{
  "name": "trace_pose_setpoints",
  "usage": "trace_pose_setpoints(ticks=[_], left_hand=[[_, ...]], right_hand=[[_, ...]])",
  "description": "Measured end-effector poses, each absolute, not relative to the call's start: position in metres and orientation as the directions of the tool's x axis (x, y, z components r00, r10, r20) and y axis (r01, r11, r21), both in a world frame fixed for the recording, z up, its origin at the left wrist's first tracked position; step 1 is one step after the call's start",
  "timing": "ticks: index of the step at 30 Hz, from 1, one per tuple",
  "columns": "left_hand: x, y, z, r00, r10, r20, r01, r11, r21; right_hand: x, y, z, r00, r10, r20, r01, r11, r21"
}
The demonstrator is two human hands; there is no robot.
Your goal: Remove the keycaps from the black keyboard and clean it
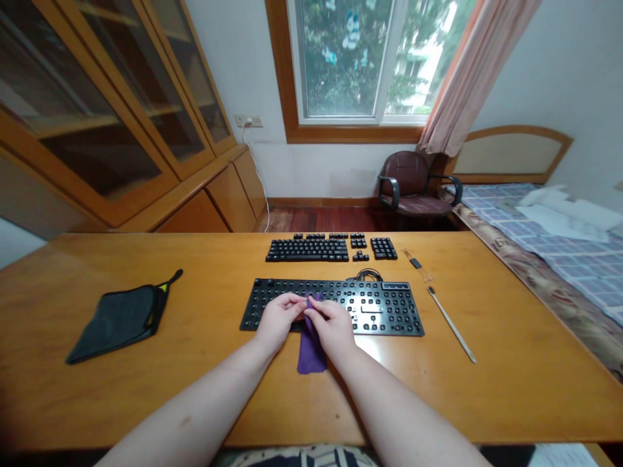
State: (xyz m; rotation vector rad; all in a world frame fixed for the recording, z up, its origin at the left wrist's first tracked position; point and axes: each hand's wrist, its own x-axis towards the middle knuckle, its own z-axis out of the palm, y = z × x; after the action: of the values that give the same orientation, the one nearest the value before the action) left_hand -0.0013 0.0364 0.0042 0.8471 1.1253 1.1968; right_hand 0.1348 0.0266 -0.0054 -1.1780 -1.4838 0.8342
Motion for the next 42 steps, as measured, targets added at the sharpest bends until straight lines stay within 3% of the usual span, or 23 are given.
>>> trace_pose_setpoints(ticks=[7, 16, 26, 33, 38, 42], left_hand=[[-0.001, 0.037, 0.003, -0.036, 0.967, -0.253, -0.271, 0.234, 0.934], [-0.001, 0.037, 0.001, -0.044, 0.981, -0.188, -0.205, 0.175, 0.963], [0.003, 0.034, 0.01, 0.032, 0.991, -0.13, -0.142, 0.133, 0.981], [-0.003, 0.035, 0.017, 0.055, 0.997, -0.06, -0.108, 0.066, 0.992], [-0.005, 0.037, 0.008, 0.073, 0.996, -0.052, -0.168, 0.063, 0.984], [-0.006, 0.037, 0.006, 0.119, 0.992, -0.042, -0.18, 0.064, 0.982]], right_hand=[[0.135, 0.028, -0.007, 0.026, 0.943, 0.33, 0.283, 0.31, -0.908], [0.136, 0.029, 0.0, -0.061, 0.96, 0.272, 0.268, 0.278, -0.922], [0.141, 0.029, -0.005, 0.047, 0.95, 0.308, 0.286, 0.283, -0.916], [0.137, 0.029, 0.001, 0.071, 0.97, 0.234, 0.17, 0.22, -0.961], [0.14, 0.034, -0.001, 0.136, 0.987, 0.085, -0.042, 0.091, -0.995], [0.142, 0.037, -0.002, 0.078, 0.997, -0.013, -0.122, -0.003, -0.993]])
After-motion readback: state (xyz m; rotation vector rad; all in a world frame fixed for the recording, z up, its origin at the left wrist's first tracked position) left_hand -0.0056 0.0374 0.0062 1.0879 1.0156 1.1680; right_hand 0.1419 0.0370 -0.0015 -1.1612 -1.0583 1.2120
